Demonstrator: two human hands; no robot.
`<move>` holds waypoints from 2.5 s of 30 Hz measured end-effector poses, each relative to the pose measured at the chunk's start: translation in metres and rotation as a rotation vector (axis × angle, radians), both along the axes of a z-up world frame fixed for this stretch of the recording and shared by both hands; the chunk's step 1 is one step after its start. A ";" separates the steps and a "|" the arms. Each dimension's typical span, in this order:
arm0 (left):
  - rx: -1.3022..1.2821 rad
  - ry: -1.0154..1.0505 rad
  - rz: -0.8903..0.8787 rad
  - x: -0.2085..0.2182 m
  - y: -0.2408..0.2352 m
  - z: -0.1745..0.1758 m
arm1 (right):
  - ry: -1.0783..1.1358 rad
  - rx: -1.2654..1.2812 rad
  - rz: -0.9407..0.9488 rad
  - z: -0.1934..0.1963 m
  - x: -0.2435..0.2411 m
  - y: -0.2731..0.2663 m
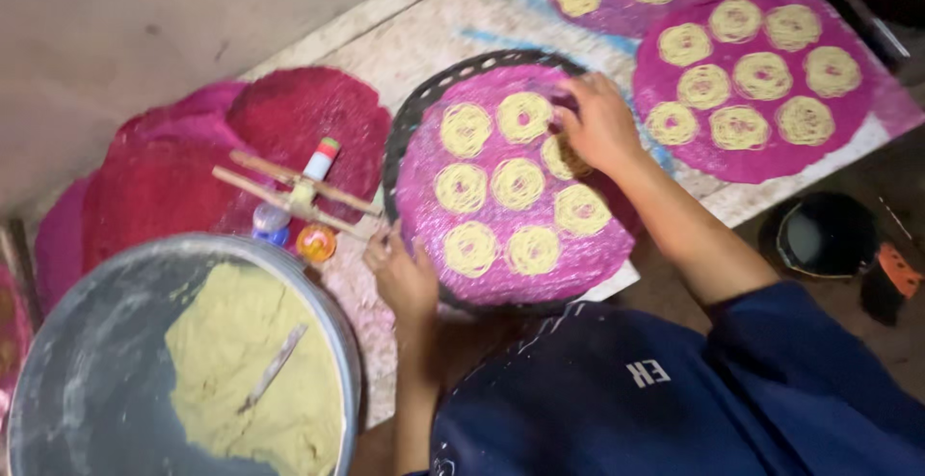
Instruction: The person uses a manual dough press to load dough and extrude spiral-shaped snacks onto pink trays. They repeatedly refill the press from a large metal bowl and arrange the formed snacks in circular patterns on the trays.
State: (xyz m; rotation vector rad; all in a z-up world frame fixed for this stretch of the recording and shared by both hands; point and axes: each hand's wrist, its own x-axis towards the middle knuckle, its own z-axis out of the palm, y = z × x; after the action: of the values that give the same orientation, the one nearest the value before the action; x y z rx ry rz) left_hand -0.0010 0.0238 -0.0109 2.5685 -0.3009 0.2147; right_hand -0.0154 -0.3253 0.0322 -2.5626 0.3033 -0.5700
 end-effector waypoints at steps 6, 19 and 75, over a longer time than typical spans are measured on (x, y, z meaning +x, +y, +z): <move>0.135 0.104 0.108 0.030 -0.007 0.012 | 0.063 -0.073 -0.124 -0.052 -0.037 -0.037; 0.329 -0.128 0.179 0.045 -0.014 -0.020 | -0.049 0.272 0.104 -0.037 -0.031 -0.029; -0.092 -0.087 0.235 -0.049 0.061 -0.044 | 0.004 0.245 0.854 0.000 0.067 0.094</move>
State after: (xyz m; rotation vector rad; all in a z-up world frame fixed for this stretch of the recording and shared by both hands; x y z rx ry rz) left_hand -0.0504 0.0850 -0.0550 2.5038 -0.0189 0.4174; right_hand 0.0519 -0.2315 0.0323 -2.1699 -0.6575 -0.1797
